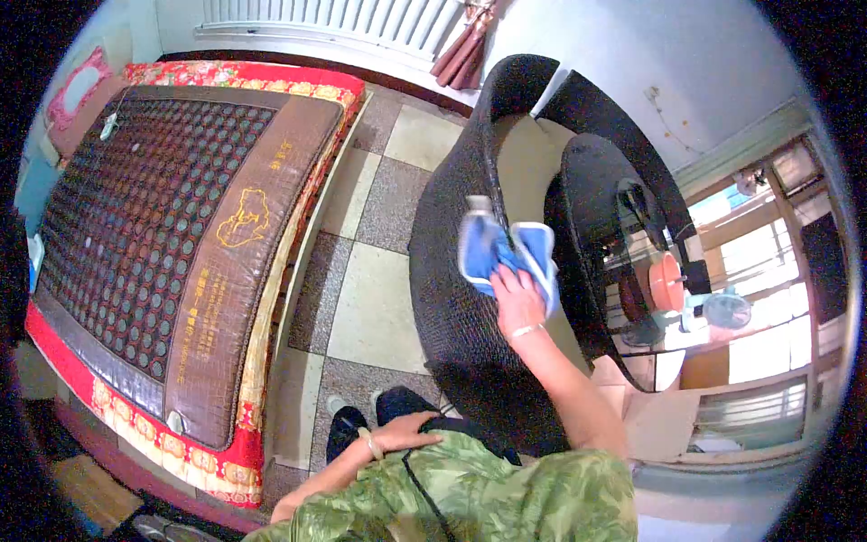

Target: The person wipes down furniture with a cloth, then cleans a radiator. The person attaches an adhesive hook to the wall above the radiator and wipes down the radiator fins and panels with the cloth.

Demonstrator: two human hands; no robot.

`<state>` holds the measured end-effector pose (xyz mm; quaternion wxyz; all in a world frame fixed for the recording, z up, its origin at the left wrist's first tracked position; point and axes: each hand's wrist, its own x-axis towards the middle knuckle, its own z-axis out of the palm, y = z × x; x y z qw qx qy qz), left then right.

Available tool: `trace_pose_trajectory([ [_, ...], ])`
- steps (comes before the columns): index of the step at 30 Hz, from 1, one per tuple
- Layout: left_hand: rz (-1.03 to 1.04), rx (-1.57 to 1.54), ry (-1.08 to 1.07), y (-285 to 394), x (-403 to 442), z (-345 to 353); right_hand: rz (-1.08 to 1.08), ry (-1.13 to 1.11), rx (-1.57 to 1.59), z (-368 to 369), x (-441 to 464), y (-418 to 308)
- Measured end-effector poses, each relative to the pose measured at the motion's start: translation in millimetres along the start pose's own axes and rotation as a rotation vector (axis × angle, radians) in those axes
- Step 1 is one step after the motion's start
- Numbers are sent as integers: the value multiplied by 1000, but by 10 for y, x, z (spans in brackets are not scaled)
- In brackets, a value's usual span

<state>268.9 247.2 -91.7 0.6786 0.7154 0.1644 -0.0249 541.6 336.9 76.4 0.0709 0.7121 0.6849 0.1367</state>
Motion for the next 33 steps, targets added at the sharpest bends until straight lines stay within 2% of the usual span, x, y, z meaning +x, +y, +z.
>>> trace_pose_trajectory([
  [2,-25,-31,-32,175,-100,-258,56,-21,20,-44,-391,72],
  [5,-48,-4,0,117,-132,-382,79,-61,69,446,-949,240],
  [7,-90,-42,-34,193,-172,-513,-76,133,-40,639,-913,325],
  [8,-106,-31,-27,202,-168,-584,263,164,405,632,-689,275],
  [9,-97,-18,-26,201,-159,-614,98,-65,70,540,-519,353],
  [11,-98,0,-28,242,-158,-665,198,-29,322,855,-145,562],
  [14,-190,42,-49,306,-93,-865,254,-40,395,963,449,629],
  [19,-239,-18,6,278,92,-1303,384,-62,431,1079,1266,660],
  [22,-251,-52,21,343,251,-1541,363,-2,376,1270,1709,740],
  [23,-248,-52,42,368,355,-1655,413,-126,370,1199,1876,744],
  [25,-234,-62,72,317,543,-1844,386,-66,406,1152,2101,744],
  [27,-113,-177,292,405,655,-2147,412,-95,401,1112,2425,782],
  [28,-65,-64,454,387,698,-2295,435,-77,436,1256,2622,835],
  [29,-62,-50,447,401,688,-2448,435,-81,427,1294,2756,862],
  [33,-69,-275,874,546,584,-3077,455,-78,412,1393,3361,1028],
])
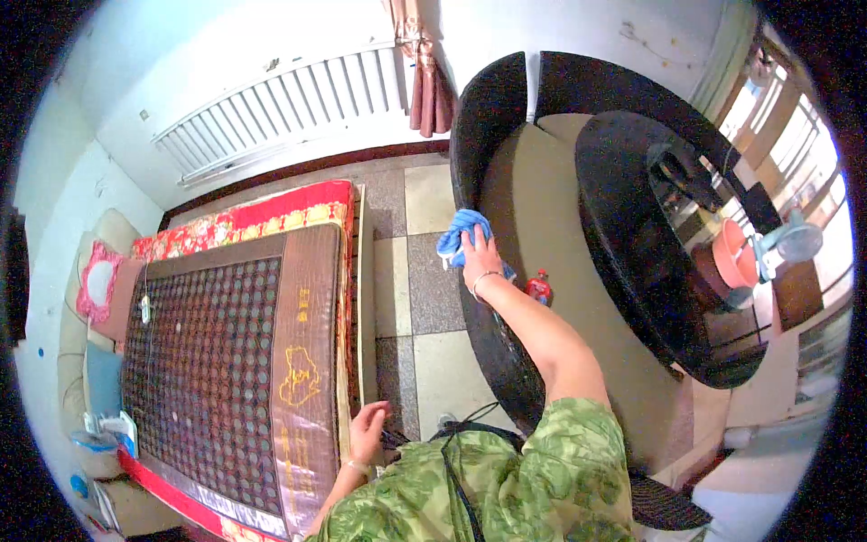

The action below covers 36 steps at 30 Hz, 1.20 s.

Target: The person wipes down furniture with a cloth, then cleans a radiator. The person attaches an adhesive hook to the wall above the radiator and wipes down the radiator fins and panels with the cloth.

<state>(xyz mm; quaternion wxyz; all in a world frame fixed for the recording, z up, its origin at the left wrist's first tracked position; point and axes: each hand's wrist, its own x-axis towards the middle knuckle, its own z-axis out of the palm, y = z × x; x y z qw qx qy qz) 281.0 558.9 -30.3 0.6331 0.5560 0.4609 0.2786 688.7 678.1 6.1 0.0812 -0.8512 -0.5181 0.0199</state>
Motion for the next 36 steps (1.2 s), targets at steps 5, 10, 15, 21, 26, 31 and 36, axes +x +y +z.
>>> trace_pose_trajectory([
  [5,-131,260,233,-522,207,-857,113,-56,28,-41,734,-102],
  [10,-342,84,251,-1212,428,-1408,189,-16,13,14,1416,-105],
  [15,-263,724,-25,-724,1575,-1553,224,-81,-46,-43,1692,-133],
  [21,-1,1001,-154,541,3118,-1360,259,-102,-121,-121,2328,-144],
  [26,185,908,-108,768,3970,-1127,322,-77,-133,10,3123,42],
  [31,-92,794,-304,490,4502,-1073,332,-54,-104,77,4093,332],
  [36,-328,1050,-374,-197,4727,-1556,378,-40,-64,196,5062,661],
])
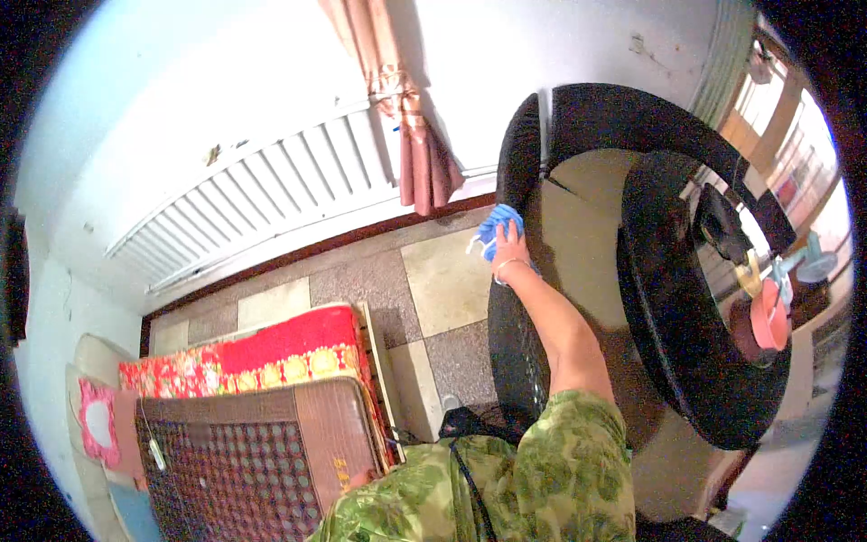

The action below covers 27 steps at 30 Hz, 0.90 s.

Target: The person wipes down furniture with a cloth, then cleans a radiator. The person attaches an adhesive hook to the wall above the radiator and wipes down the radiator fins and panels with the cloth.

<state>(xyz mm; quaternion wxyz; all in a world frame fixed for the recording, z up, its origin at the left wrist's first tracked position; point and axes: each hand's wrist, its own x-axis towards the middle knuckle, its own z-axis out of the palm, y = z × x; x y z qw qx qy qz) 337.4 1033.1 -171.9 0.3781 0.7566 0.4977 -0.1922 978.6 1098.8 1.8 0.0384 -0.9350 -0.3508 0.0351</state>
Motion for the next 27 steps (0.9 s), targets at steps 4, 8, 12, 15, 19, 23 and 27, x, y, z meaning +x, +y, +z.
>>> trace_pose_trajectory([
  [4,-262,-316,-50,-89,348,-175,46,-35,151,-111,623,-4],
  [8,-291,-455,-47,159,846,-494,117,-22,241,-45,1133,32],
  [12,-235,-500,-70,508,1417,-783,154,-19,213,-133,1572,34],
  [15,-180,-489,-111,741,1901,-1046,198,-77,250,-277,1781,11],
  [19,-110,-461,-173,928,2683,-1521,237,-43,188,-294,2108,25],
  [23,-107,-591,-186,943,3519,-2252,330,-63,201,-376,2428,7],
  [27,-207,-992,-234,1123,4265,-2889,374,-72,114,-452,2858,34],
])
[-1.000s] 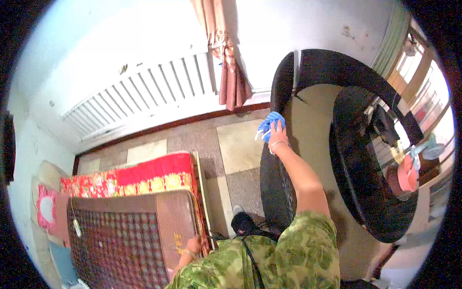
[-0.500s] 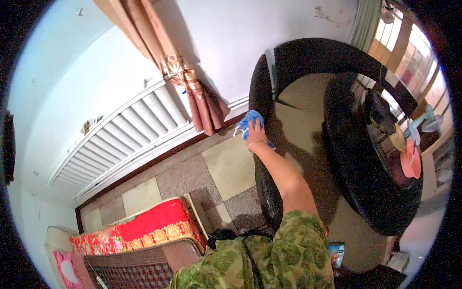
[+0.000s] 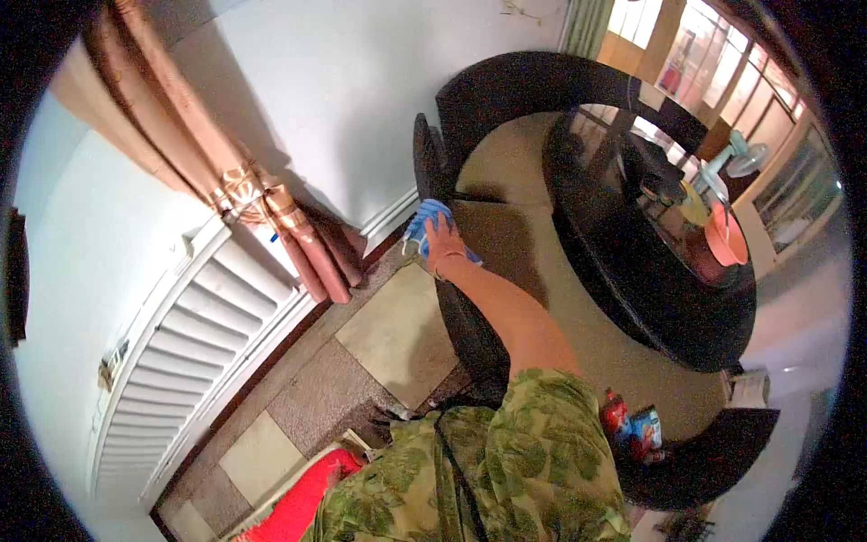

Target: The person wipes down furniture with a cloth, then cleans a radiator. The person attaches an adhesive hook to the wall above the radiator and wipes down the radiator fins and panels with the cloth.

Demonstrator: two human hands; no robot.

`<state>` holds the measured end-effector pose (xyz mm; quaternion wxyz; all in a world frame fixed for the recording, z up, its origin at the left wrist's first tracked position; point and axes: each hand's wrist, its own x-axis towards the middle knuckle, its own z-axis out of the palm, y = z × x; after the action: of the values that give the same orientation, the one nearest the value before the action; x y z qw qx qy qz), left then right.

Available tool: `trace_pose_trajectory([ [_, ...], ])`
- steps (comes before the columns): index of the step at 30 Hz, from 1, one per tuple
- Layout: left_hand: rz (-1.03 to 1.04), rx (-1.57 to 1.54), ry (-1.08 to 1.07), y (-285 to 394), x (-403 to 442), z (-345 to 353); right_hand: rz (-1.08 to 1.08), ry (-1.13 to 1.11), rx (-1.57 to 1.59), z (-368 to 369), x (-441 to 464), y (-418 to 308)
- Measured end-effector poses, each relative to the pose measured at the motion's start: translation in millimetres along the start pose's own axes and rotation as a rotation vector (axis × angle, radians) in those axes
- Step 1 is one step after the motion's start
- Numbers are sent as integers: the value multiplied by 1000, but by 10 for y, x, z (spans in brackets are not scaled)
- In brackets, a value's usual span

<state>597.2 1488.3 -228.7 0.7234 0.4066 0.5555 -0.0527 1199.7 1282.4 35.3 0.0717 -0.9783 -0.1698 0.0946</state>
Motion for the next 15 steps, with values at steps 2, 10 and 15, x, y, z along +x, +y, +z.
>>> trace_pose_trajectory([
  [2,-58,-161,-37,259,297,-43,28,-16,-52,-114,195,-122],
  [10,101,540,-116,581,715,224,48,0,-53,-260,1269,-220],
  [15,50,671,-130,1221,938,744,51,88,0,-84,2391,-140],
])
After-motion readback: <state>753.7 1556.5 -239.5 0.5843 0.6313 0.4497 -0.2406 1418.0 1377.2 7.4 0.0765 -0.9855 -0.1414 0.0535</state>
